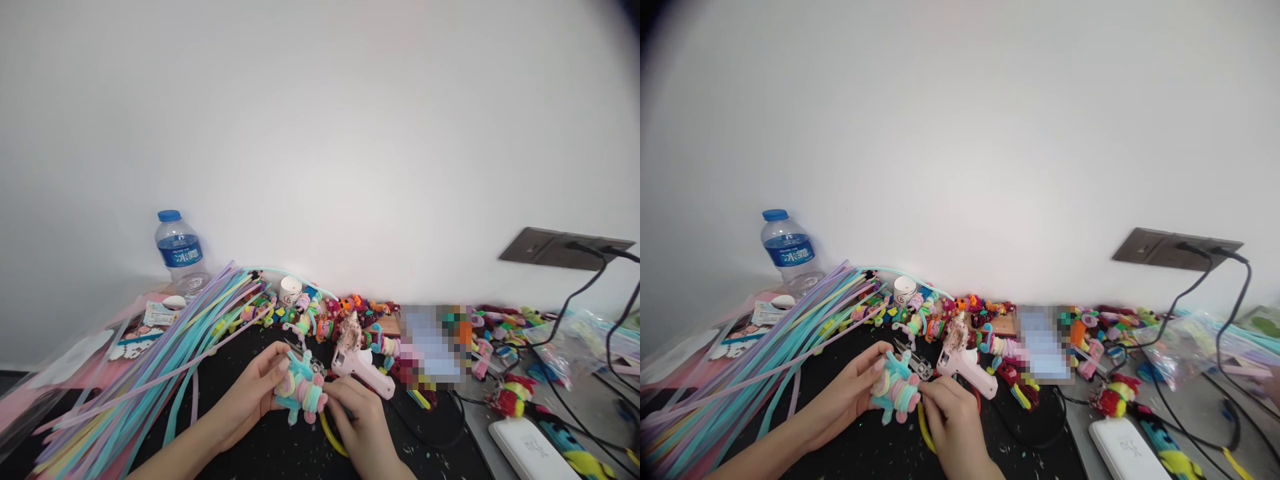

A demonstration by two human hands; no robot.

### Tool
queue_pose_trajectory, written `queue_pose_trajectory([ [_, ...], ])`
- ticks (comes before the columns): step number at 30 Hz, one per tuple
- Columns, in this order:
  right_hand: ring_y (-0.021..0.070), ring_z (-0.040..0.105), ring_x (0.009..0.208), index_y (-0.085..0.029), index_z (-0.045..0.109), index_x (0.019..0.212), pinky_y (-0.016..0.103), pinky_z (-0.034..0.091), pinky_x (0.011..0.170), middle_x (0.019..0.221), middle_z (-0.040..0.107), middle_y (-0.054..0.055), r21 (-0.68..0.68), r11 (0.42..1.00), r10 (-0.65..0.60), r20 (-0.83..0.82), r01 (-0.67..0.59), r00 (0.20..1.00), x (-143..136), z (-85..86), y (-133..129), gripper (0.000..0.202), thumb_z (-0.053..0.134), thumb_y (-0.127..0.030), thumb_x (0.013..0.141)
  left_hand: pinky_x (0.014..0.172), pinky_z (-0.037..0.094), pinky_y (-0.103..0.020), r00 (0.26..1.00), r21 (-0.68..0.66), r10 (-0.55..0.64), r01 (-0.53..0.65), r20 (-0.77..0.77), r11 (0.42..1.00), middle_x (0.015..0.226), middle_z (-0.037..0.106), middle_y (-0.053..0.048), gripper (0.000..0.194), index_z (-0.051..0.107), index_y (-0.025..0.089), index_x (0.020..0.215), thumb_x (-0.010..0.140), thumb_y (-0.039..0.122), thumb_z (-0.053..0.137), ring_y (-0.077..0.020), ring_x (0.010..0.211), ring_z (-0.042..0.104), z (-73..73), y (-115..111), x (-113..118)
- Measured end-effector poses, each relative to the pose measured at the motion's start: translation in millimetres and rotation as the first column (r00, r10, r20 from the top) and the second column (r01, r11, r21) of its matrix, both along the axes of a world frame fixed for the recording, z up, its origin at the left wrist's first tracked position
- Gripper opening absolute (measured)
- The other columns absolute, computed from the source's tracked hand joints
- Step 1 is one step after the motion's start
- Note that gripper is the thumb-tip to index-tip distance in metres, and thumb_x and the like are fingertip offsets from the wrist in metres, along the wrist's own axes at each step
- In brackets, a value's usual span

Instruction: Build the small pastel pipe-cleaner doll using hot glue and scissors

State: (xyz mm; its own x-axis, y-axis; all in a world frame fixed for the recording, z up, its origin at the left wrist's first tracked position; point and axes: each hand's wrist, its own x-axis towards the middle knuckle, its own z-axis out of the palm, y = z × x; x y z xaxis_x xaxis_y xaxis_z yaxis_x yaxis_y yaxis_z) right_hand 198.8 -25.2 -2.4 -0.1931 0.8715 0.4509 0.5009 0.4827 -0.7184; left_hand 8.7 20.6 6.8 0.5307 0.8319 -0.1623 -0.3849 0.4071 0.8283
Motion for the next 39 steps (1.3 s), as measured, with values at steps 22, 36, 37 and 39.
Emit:
queue_pose_trajectory([
  [22, 0.0158, 0.061, 0.073, -0.021, 0.068, 0.096, 0.023, 0.047, 0.067, 0.080, 0.066, 0.004, 0.024, 0.999, -0.040, -0.016, 0.041, 0.999, 2.2, 0.2, 0.3, 0.027, 0.049, -0.007, 0.083, 0.072, 0.045, -0.030, 0.980, 0.188, -0.020, 0.058, -0.199, 0.980, 0.097, 0.058, -0.002, 0.033, 0.038, 0.027, 0.109, 0.082, 0.035, 0.056, -0.0187, 0.086, 0.058, -2.0, -0.4, -3.6],
  [36, 0.0161, 0.062, 0.072, -0.020, 0.068, 0.095, 0.023, 0.048, 0.066, 0.079, 0.066, 0.005, 0.018, 0.999, -0.034, -0.002, 0.034, 0.999, 3.4, -0.8, -0.3, 0.025, 0.049, -0.008, 0.084, 0.071, 0.045, -0.029, 0.987, 0.193, 0.002, 0.030, -0.159, 0.981, 0.090, 0.057, 0.001, 0.037, 0.038, 0.027, 0.104, 0.077, 0.030, 0.064, -0.0168, 0.081, 0.058, -2.4, 0.8, -2.4],
  [37, 0.0161, 0.062, 0.072, -0.021, 0.068, 0.096, 0.023, 0.048, 0.066, 0.079, 0.066, 0.005, 0.015, 0.999, -0.031, 0.000, 0.031, 1.000, 3.4, -1.0, -0.4, 0.026, 0.049, -0.008, 0.084, 0.070, 0.045, -0.029, 0.988, 0.199, 0.004, 0.028, -0.157, 0.980, 0.090, 0.057, 0.001, 0.036, 0.038, 0.027, 0.102, 0.077, 0.029, 0.063, -0.0164, 0.080, 0.058, -3.0, 0.8, -2.4],
  [39, 0.0162, 0.062, 0.073, -0.022, 0.067, 0.098, 0.024, 0.048, 0.067, 0.080, 0.066, 0.005, 0.006, 1.000, -0.027, 0.005, 0.027, 1.000, 3.1, -1.4, -0.4, 0.027, 0.049, -0.009, 0.084, 0.069, 0.044, -0.028, 0.988, 0.209, 0.006, 0.027, -0.157, 0.978, 0.090, 0.057, 0.000, 0.034, 0.037, 0.026, 0.100, 0.078, 0.028, 0.063, -0.0157, 0.079, 0.058, -3.6, 0.8, -2.3],
])
